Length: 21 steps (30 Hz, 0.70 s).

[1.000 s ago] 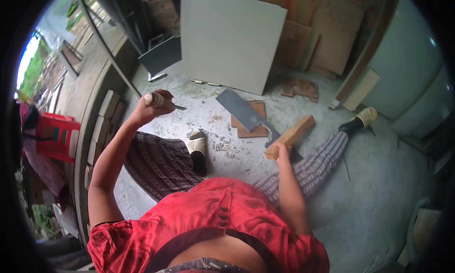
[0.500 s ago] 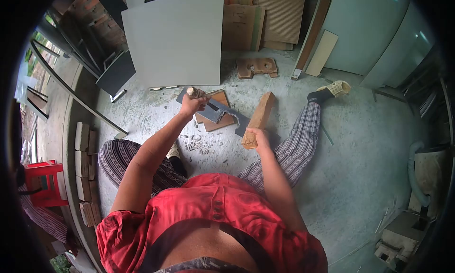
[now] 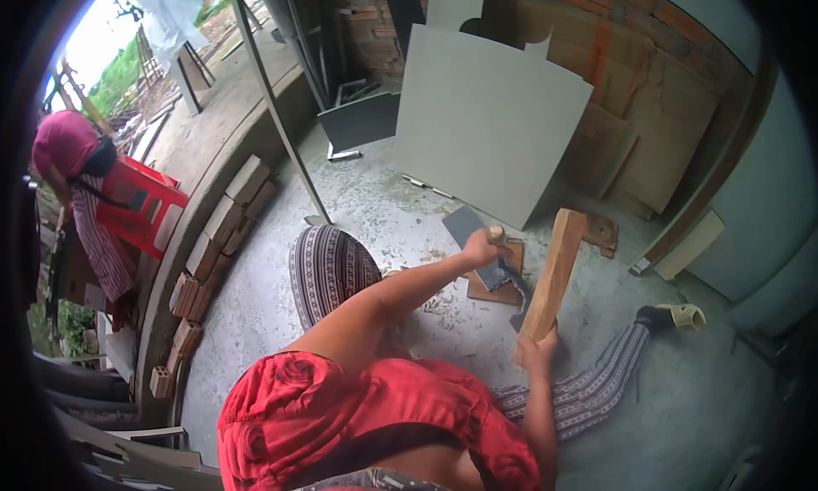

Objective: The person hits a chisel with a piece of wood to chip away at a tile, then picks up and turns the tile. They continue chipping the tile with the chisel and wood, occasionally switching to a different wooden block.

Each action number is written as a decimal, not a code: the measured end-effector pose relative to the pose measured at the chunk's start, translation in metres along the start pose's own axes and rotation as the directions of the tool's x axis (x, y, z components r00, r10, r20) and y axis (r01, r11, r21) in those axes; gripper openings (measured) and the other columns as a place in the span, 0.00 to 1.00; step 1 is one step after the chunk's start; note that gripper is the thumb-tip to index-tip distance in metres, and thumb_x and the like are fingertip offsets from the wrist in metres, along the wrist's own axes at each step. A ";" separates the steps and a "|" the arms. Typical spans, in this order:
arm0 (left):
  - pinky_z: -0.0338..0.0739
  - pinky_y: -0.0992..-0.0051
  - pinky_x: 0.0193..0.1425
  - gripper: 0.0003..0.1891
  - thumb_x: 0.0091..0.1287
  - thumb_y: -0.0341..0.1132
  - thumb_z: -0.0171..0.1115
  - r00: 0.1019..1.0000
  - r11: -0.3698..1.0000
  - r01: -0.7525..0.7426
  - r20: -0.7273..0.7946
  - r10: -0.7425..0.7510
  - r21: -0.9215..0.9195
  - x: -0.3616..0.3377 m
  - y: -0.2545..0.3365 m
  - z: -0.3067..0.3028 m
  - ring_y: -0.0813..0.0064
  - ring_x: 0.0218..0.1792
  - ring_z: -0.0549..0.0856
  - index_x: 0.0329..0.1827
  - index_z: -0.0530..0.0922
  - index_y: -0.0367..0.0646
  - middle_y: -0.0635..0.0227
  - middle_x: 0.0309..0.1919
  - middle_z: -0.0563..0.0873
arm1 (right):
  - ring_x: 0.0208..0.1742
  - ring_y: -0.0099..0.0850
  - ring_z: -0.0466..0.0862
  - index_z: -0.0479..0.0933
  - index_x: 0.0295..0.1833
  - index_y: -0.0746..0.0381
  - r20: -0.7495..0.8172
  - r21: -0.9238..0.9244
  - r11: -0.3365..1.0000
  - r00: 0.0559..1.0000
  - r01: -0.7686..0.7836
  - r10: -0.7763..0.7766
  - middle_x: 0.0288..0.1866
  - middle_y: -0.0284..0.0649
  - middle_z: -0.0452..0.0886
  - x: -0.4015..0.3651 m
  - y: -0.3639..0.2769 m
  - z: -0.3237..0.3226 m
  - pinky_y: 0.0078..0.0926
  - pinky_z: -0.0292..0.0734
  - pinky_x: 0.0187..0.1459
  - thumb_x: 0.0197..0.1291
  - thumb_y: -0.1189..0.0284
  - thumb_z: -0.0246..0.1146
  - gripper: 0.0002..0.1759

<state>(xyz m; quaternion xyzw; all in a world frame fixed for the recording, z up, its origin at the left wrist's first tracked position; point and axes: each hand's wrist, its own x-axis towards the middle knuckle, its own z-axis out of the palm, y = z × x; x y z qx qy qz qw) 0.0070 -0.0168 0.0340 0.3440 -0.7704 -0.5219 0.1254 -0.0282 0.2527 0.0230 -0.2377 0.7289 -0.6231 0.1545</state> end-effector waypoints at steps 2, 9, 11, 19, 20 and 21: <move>0.77 0.65 0.44 0.20 0.41 0.39 0.74 1.000 1.000 0.006 0.010 -0.007 0.016 -0.002 0.002 0.000 0.58 0.38 0.84 0.36 0.79 0.42 0.57 0.33 0.85 | 0.42 0.31 0.77 0.66 0.56 0.68 0.243 0.014 0.963 0.935 -0.271 0.259 0.43 0.40 0.75 0.002 -0.009 -0.008 0.25 0.71 0.49 0.34 0.76 0.69 0.37; 0.76 0.69 0.43 0.19 0.43 0.37 0.73 0.998 0.996 -0.022 0.051 0.026 -0.087 -0.005 0.003 0.002 0.65 0.36 0.83 0.37 0.79 0.42 0.61 0.32 0.85 | 0.44 0.32 0.77 0.66 0.56 0.69 0.233 -0.059 0.996 0.971 0.069 -0.054 0.43 0.41 0.75 0.027 -0.133 -0.006 0.27 0.71 0.49 0.38 0.76 0.67 0.34; 0.76 0.71 0.40 0.18 0.44 0.37 0.74 0.997 0.995 -0.056 0.039 0.059 -0.085 -0.004 0.001 0.001 0.70 0.32 0.83 0.36 0.78 0.40 0.63 0.29 0.84 | 0.46 0.33 0.77 0.66 0.57 0.70 0.239 -0.063 0.993 0.968 0.095 -0.077 0.44 0.42 0.75 0.035 -0.132 -0.001 0.27 0.71 0.49 0.40 0.76 0.67 0.34; 0.75 0.71 0.38 0.18 0.45 0.39 0.75 0.999 0.983 0.043 -0.011 -0.046 -0.179 0.001 -0.010 -0.008 0.71 0.31 0.81 0.36 0.79 0.41 0.66 0.29 0.84 | 0.32 0.31 0.80 0.71 0.48 0.66 0.157 0.167 0.888 0.901 -0.428 0.404 0.36 0.38 0.78 0.014 0.000 0.007 0.28 0.76 0.35 0.40 0.83 0.67 0.24; 0.74 0.73 0.31 0.15 0.47 0.38 0.75 0.997 0.977 0.032 -0.061 -0.046 -0.211 0.001 -0.013 -0.007 0.77 0.24 0.79 0.31 0.79 0.39 0.70 0.25 0.82 | 0.32 0.31 0.80 0.71 0.48 0.66 0.158 0.168 0.887 0.900 -0.430 0.406 0.36 0.38 0.78 0.010 0.008 0.004 0.28 0.76 0.35 0.40 0.83 0.67 0.24; 0.72 0.77 0.24 0.14 0.49 0.39 0.74 0.998 0.974 0.043 -0.045 -0.054 -0.223 -0.002 -0.001 -0.016 0.80 0.20 0.77 0.30 0.79 0.41 0.71 0.24 0.81 | 0.31 0.31 0.80 0.72 0.46 0.67 0.153 0.116 0.859 0.863 -0.499 0.481 0.35 0.39 0.79 0.008 0.017 -0.001 0.28 0.76 0.35 0.40 0.82 0.68 0.23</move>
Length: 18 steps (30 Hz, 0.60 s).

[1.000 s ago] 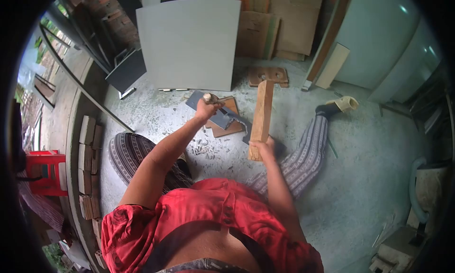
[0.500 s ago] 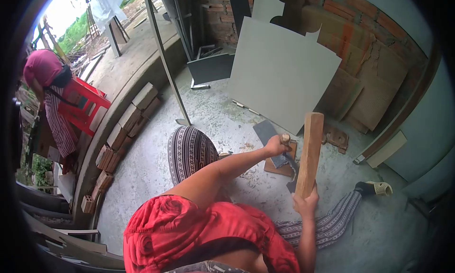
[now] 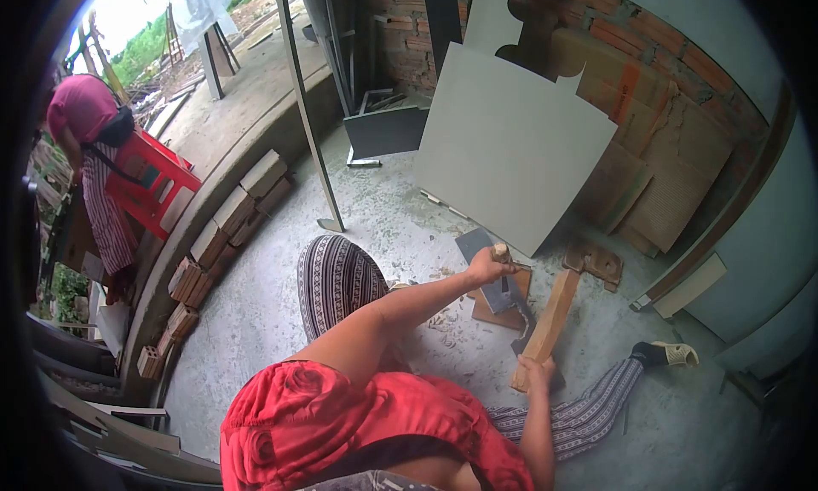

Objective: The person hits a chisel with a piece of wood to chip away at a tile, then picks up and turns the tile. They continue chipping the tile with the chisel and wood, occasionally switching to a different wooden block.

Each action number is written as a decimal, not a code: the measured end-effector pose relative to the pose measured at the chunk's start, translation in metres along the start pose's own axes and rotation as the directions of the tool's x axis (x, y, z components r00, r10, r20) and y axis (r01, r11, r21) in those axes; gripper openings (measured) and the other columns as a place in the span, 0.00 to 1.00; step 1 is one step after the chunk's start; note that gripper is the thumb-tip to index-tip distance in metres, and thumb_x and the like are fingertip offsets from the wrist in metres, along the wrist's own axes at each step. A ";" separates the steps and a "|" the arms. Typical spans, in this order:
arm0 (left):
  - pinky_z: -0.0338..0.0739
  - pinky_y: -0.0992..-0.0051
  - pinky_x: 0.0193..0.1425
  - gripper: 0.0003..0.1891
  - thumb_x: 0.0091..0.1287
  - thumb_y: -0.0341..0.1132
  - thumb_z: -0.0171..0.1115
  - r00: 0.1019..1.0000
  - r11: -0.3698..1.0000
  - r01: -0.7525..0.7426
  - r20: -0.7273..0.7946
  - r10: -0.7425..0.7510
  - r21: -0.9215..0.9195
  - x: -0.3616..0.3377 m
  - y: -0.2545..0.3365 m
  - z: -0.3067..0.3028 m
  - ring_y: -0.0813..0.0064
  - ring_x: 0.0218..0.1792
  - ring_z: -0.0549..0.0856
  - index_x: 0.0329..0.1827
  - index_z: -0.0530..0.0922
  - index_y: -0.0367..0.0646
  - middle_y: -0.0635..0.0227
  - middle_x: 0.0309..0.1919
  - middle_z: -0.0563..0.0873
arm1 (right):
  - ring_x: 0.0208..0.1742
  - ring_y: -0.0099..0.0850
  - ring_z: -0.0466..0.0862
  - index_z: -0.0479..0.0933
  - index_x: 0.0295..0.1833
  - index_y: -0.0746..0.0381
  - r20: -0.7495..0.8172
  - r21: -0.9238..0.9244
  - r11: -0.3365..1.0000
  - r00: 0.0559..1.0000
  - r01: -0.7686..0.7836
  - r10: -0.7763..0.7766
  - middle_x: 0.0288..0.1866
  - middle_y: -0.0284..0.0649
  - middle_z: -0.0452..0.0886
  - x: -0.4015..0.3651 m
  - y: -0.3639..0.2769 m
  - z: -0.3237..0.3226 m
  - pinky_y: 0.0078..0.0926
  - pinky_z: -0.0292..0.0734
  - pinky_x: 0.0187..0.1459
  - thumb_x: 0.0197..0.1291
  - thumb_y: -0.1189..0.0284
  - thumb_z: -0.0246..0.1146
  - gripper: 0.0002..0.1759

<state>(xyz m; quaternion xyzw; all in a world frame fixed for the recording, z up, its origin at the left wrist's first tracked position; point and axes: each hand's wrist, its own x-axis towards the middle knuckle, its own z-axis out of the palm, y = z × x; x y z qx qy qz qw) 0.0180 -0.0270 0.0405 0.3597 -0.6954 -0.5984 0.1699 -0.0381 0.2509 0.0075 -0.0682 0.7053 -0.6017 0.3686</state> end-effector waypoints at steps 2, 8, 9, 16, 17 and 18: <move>0.70 0.79 0.21 0.14 0.50 0.40 0.74 0.999 0.998 -0.033 0.009 0.033 -0.051 0.005 0.014 -0.008 0.81 0.19 0.76 0.30 0.79 0.42 0.72 0.23 0.81 | 0.30 0.32 0.80 0.73 0.45 0.67 -0.020 -0.036 0.997 0.997 -0.075 0.074 0.34 0.39 0.79 0.007 0.016 -0.010 0.28 0.76 0.35 0.39 0.81 0.69 0.23; 0.70 0.80 0.18 0.18 0.53 0.45 0.72 0.989 0.965 -0.143 -0.072 0.130 -0.222 0.011 0.060 -0.038 0.81 0.16 0.75 0.25 0.75 0.40 0.71 0.18 0.77 | 0.34 0.35 0.81 0.73 0.45 0.70 -0.033 -0.272 0.941 0.979 -0.204 0.203 0.37 0.42 0.80 0.022 0.035 -0.016 0.31 0.76 0.37 0.38 0.80 0.70 0.24; 0.70 0.80 0.18 0.18 0.53 0.45 0.72 0.988 0.965 -0.145 -0.075 0.132 -0.220 0.005 0.071 -0.044 0.81 0.16 0.75 0.25 0.75 0.40 0.71 0.18 0.77 | 0.34 0.36 0.82 0.73 0.45 0.70 -0.042 -0.282 0.939 0.980 -0.197 0.193 0.37 0.43 0.80 0.026 0.040 -0.016 0.31 0.76 0.37 0.38 0.80 0.71 0.24; 0.69 0.79 0.16 0.20 0.56 0.50 0.67 0.978 0.905 -0.182 -0.171 0.124 -0.384 0.002 0.094 -0.068 0.79 0.16 0.77 0.26 0.74 0.41 0.70 0.17 0.76 | 0.35 0.36 0.82 0.73 0.45 0.70 -0.064 -0.312 0.934 0.985 -0.172 0.160 0.37 0.44 0.80 0.042 0.063 -0.021 0.31 0.76 0.38 0.37 0.78 0.73 0.26; 0.69 0.79 0.16 0.20 0.56 0.50 0.67 0.977 0.906 -0.182 -0.172 0.123 -0.383 0.002 0.093 -0.067 0.79 0.16 0.77 0.26 0.74 0.41 0.70 0.17 0.76 | 0.35 0.36 0.82 0.73 0.45 0.70 -0.062 -0.313 0.934 0.985 -0.172 0.160 0.37 0.44 0.80 0.042 0.064 -0.021 0.31 0.76 0.38 0.37 0.78 0.73 0.26; 0.70 0.79 0.17 0.20 0.55 0.51 0.67 0.975 0.910 -0.181 -0.190 0.116 -0.372 0.002 0.093 -0.066 0.79 0.16 0.77 0.24 0.74 0.42 0.70 0.15 0.77 | 0.35 0.35 0.82 0.73 0.45 0.70 -0.049 -0.303 0.940 0.987 -0.158 0.150 0.37 0.44 0.80 0.043 0.064 -0.021 0.30 0.76 0.38 0.36 0.77 0.73 0.26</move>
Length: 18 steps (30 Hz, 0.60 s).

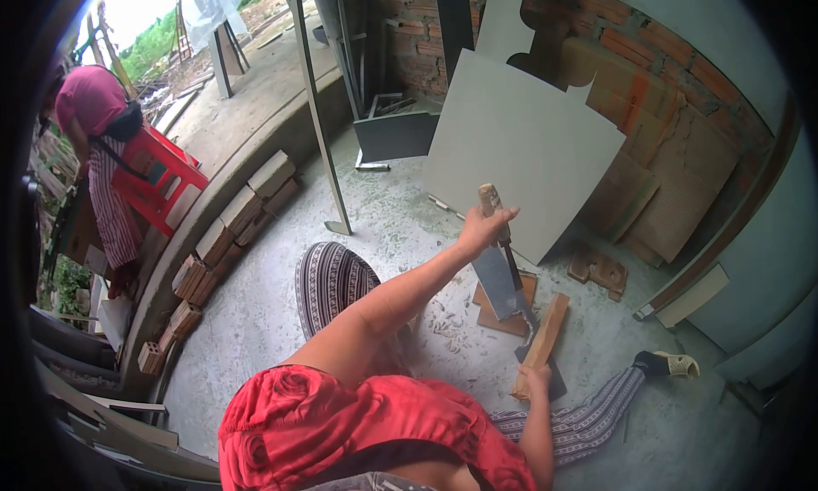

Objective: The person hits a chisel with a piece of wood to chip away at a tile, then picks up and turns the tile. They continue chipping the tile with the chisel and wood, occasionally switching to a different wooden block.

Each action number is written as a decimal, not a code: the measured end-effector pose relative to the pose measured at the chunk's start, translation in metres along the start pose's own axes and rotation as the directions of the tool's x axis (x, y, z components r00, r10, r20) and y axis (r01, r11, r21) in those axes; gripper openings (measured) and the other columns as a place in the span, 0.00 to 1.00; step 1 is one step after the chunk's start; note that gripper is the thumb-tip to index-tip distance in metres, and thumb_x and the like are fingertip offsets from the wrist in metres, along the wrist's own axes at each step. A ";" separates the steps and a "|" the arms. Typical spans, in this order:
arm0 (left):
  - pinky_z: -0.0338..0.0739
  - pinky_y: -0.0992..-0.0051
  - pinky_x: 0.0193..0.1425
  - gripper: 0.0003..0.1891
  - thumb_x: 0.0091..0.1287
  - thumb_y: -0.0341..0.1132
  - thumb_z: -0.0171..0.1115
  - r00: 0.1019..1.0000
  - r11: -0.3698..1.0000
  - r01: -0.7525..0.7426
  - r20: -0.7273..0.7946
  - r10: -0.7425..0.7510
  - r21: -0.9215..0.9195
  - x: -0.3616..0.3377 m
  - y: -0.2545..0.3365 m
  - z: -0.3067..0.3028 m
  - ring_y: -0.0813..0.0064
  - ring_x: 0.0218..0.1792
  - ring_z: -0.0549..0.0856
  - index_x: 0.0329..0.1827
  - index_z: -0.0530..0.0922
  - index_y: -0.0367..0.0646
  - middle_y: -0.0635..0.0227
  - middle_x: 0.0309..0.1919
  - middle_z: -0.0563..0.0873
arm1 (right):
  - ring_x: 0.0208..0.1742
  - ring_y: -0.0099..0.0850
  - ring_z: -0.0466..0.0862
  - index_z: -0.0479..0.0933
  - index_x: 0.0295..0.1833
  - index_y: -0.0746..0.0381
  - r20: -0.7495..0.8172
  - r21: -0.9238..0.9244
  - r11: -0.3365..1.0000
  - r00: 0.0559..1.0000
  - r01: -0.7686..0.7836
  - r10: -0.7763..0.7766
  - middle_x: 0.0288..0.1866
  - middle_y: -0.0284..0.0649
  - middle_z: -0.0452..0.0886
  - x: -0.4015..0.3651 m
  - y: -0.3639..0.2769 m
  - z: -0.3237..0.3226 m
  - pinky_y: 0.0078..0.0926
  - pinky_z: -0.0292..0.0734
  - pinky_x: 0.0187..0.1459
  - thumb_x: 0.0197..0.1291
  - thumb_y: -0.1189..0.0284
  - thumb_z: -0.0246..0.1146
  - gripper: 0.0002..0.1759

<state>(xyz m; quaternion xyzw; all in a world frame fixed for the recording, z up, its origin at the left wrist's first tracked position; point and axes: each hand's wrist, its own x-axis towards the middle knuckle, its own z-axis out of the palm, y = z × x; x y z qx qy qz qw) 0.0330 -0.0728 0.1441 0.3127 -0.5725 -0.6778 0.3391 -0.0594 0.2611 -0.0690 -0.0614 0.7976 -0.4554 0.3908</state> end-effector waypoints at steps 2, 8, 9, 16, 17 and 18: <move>0.72 0.79 0.17 0.21 0.55 0.52 0.67 1.000 1.000 0.002 -0.021 -0.002 0.011 -0.003 -0.002 0.000 0.80 0.15 0.78 0.22 0.73 0.42 0.70 0.14 0.77 | 0.35 0.34 0.82 0.73 0.45 0.70 0.011 0.010 1.000 1.000 0.012 -0.012 0.37 0.44 0.80 -0.004 -0.006 0.001 0.30 0.76 0.38 0.36 0.76 0.74 0.27; 0.70 0.79 0.22 0.19 0.56 0.49 0.67 0.998 0.996 0.005 0.064 -0.011 0.093 0.000 -0.020 0.007 0.82 0.20 0.77 0.27 0.76 0.40 0.71 0.19 0.77 | 0.32 0.33 0.82 0.77 0.43 0.70 -0.058 -0.131 0.989 0.996 0.066 -0.074 0.36 0.43 0.82 -0.015 -0.021 0.004 0.30 0.76 0.36 0.35 0.71 0.77 0.27; 0.71 0.79 0.24 0.19 0.56 0.49 0.67 0.997 0.997 -0.024 0.069 0.019 0.069 -0.001 -0.020 0.009 0.82 0.21 0.76 0.27 0.76 0.40 0.71 0.20 0.77 | 0.32 0.33 0.82 0.78 0.42 0.70 -0.042 -0.133 0.991 0.998 0.035 -0.041 0.35 0.43 0.82 -0.014 -0.020 0.003 0.30 0.76 0.35 0.35 0.71 0.77 0.26; 0.72 0.76 0.26 0.21 0.56 0.51 0.67 0.995 0.989 -0.024 0.097 0.010 0.149 -0.004 -0.022 0.011 0.81 0.23 0.77 0.26 0.75 0.40 0.72 0.21 0.77 | 0.32 0.35 0.82 0.77 0.40 0.72 -0.019 -0.123 0.992 1.000 -0.009 0.007 0.34 0.45 0.82 -0.005 -0.011 0.000 0.30 0.75 0.36 0.37 0.70 0.76 0.24; 0.72 0.76 0.26 0.21 0.56 0.51 0.67 0.995 0.988 -0.025 0.096 0.010 0.150 -0.004 -0.021 0.011 0.81 0.23 0.77 0.26 0.75 0.40 0.72 0.21 0.77 | 0.32 0.35 0.82 0.77 0.40 0.72 -0.017 -0.123 0.992 1.000 -0.009 0.007 0.34 0.45 0.82 -0.006 -0.014 0.001 0.30 0.75 0.36 0.37 0.70 0.76 0.24; 0.73 0.76 0.27 0.22 0.55 0.52 0.67 0.998 0.981 -0.009 0.061 -0.003 0.192 -0.005 -0.020 0.012 0.81 0.23 0.77 0.26 0.76 0.40 0.72 0.20 0.78 | 0.33 0.35 0.82 0.77 0.41 0.72 -0.017 -0.121 0.993 1.000 -0.006 0.004 0.35 0.45 0.82 -0.007 -0.017 0.002 0.30 0.75 0.36 0.37 0.71 0.76 0.24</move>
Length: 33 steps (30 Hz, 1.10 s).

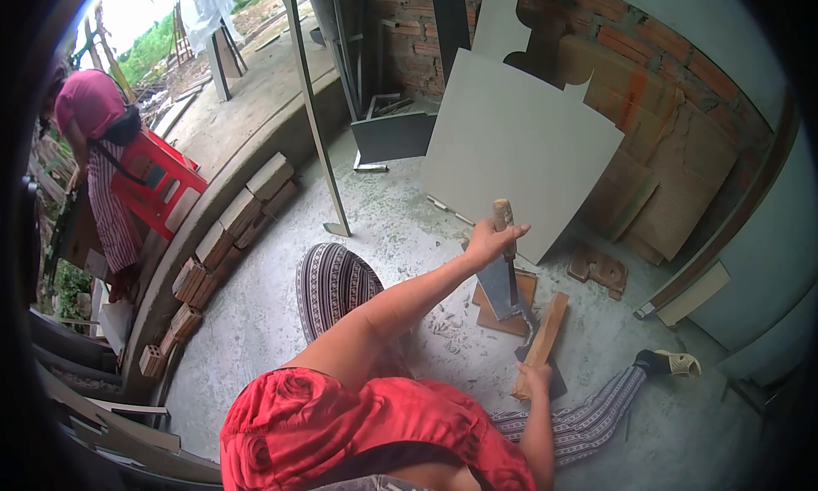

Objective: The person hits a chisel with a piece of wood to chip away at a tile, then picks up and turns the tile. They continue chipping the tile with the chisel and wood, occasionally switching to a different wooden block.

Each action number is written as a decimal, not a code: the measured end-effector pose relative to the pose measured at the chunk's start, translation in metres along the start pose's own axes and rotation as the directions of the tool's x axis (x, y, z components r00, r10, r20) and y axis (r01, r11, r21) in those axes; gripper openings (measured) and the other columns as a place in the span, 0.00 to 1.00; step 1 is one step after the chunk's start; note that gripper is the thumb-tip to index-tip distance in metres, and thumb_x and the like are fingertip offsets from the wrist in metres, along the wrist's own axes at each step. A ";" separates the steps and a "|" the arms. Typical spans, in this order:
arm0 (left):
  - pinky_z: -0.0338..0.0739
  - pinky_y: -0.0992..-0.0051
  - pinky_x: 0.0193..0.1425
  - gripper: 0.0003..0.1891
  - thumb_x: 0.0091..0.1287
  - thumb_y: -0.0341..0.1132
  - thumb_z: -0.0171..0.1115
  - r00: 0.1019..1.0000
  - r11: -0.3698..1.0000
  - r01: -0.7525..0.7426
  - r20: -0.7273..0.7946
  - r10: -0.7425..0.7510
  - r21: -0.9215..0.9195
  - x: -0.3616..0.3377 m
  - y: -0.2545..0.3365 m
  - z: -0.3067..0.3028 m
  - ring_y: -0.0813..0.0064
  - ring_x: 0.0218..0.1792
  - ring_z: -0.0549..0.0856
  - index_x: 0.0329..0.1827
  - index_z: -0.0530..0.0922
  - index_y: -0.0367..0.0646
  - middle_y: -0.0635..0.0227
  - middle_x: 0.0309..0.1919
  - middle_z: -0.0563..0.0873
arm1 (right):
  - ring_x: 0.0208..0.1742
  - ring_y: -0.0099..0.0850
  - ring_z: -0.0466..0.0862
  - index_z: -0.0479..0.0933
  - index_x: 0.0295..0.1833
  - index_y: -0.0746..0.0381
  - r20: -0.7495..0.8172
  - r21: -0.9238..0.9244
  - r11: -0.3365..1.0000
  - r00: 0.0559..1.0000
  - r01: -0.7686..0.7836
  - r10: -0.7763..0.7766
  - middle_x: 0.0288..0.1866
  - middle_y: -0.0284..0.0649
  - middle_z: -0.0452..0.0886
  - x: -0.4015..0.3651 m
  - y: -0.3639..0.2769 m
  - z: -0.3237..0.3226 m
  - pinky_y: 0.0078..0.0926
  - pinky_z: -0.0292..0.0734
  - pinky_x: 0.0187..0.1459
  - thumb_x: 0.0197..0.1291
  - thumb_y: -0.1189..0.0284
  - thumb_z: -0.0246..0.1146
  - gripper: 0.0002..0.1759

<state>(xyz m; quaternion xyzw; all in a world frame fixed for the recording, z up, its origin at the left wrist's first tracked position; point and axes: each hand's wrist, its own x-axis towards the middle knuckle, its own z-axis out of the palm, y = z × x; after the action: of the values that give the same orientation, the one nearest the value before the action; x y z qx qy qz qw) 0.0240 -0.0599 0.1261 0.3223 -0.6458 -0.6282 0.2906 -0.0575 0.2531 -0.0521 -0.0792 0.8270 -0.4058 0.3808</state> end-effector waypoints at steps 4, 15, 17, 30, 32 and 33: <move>0.74 0.76 0.29 0.23 0.53 0.54 0.68 0.999 0.994 0.037 -0.042 -0.033 0.098 -0.008 0.006 0.000 0.80 0.24 0.79 0.26 0.78 0.38 0.69 0.20 0.80 | 0.35 0.36 0.82 0.76 0.42 0.72 0.013 0.026 1.000 1.000 -0.011 0.011 0.37 0.46 0.82 0.002 0.006 0.000 0.31 0.75 0.38 0.37 0.71 0.75 0.25; 0.76 0.76 0.30 0.21 0.51 0.51 0.71 0.999 0.994 0.046 0.020 -0.048 0.102 -0.009 -0.004 0.003 0.79 0.23 0.81 0.25 0.80 0.38 0.67 0.21 0.82 | 0.34 0.35 0.82 0.76 0.43 0.72 0.013 0.034 0.999 1.000 -0.012 0.012 0.37 0.45 0.81 -0.005 -0.002 -0.001 0.30 0.75 0.38 0.38 0.72 0.75 0.25; 0.76 0.76 0.30 0.21 0.50 0.51 0.71 0.997 0.988 0.065 0.035 -0.071 0.140 -0.009 -0.007 0.005 0.79 0.23 0.81 0.25 0.81 0.39 0.67 0.21 0.82 | 0.34 0.35 0.82 0.76 0.43 0.72 0.016 0.049 0.999 1.000 0.003 -0.004 0.36 0.45 0.81 -0.005 -0.001 -0.001 0.30 0.75 0.38 0.38 0.72 0.75 0.25; 0.78 0.68 0.39 0.23 0.45 0.53 0.72 0.996 0.950 0.022 0.080 -0.049 0.311 -0.020 -0.023 0.013 0.65 0.30 0.85 0.32 0.83 0.41 0.61 0.24 0.85 | 0.34 0.34 0.82 0.76 0.43 0.71 0.026 0.064 0.998 1.000 0.013 -0.014 0.36 0.44 0.81 0.000 0.006 -0.001 0.30 0.75 0.38 0.39 0.72 0.74 0.24; 0.78 0.67 0.39 0.23 0.45 0.52 0.72 0.995 0.945 0.018 0.090 -0.050 0.328 -0.020 -0.026 0.014 0.65 0.30 0.85 0.33 0.83 0.41 0.61 0.25 0.85 | 0.35 0.35 0.82 0.76 0.43 0.71 0.025 0.056 0.998 1.000 0.017 -0.018 0.37 0.45 0.81 0.003 0.010 -0.001 0.30 0.75 0.38 0.39 0.72 0.74 0.24; 0.78 0.67 0.40 0.23 0.45 0.52 0.72 0.994 0.947 0.009 0.097 -0.043 0.321 -0.021 -0.027 0.014 0.64 0.31 0.85 0.32 0.83 0.41 0.61 0.25 0.85 | 0.35 0.35 0.82 0.76 0.43 0.71 0.025 0.052 0.999 1.000 0.016 -0.017 0.37 0.45 0.81 0.005 0.012 -0.001 0.30 0.75 0.38 0.40 0.72 0.74 0.24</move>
<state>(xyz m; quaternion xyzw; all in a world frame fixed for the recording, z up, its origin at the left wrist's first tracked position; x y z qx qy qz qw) 0.0273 -0.0353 0.0991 0.3410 -0.7489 -0.5346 0.1927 -0.0597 0.2593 -0.0631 -0.0814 0.8108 -0.4291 0.3896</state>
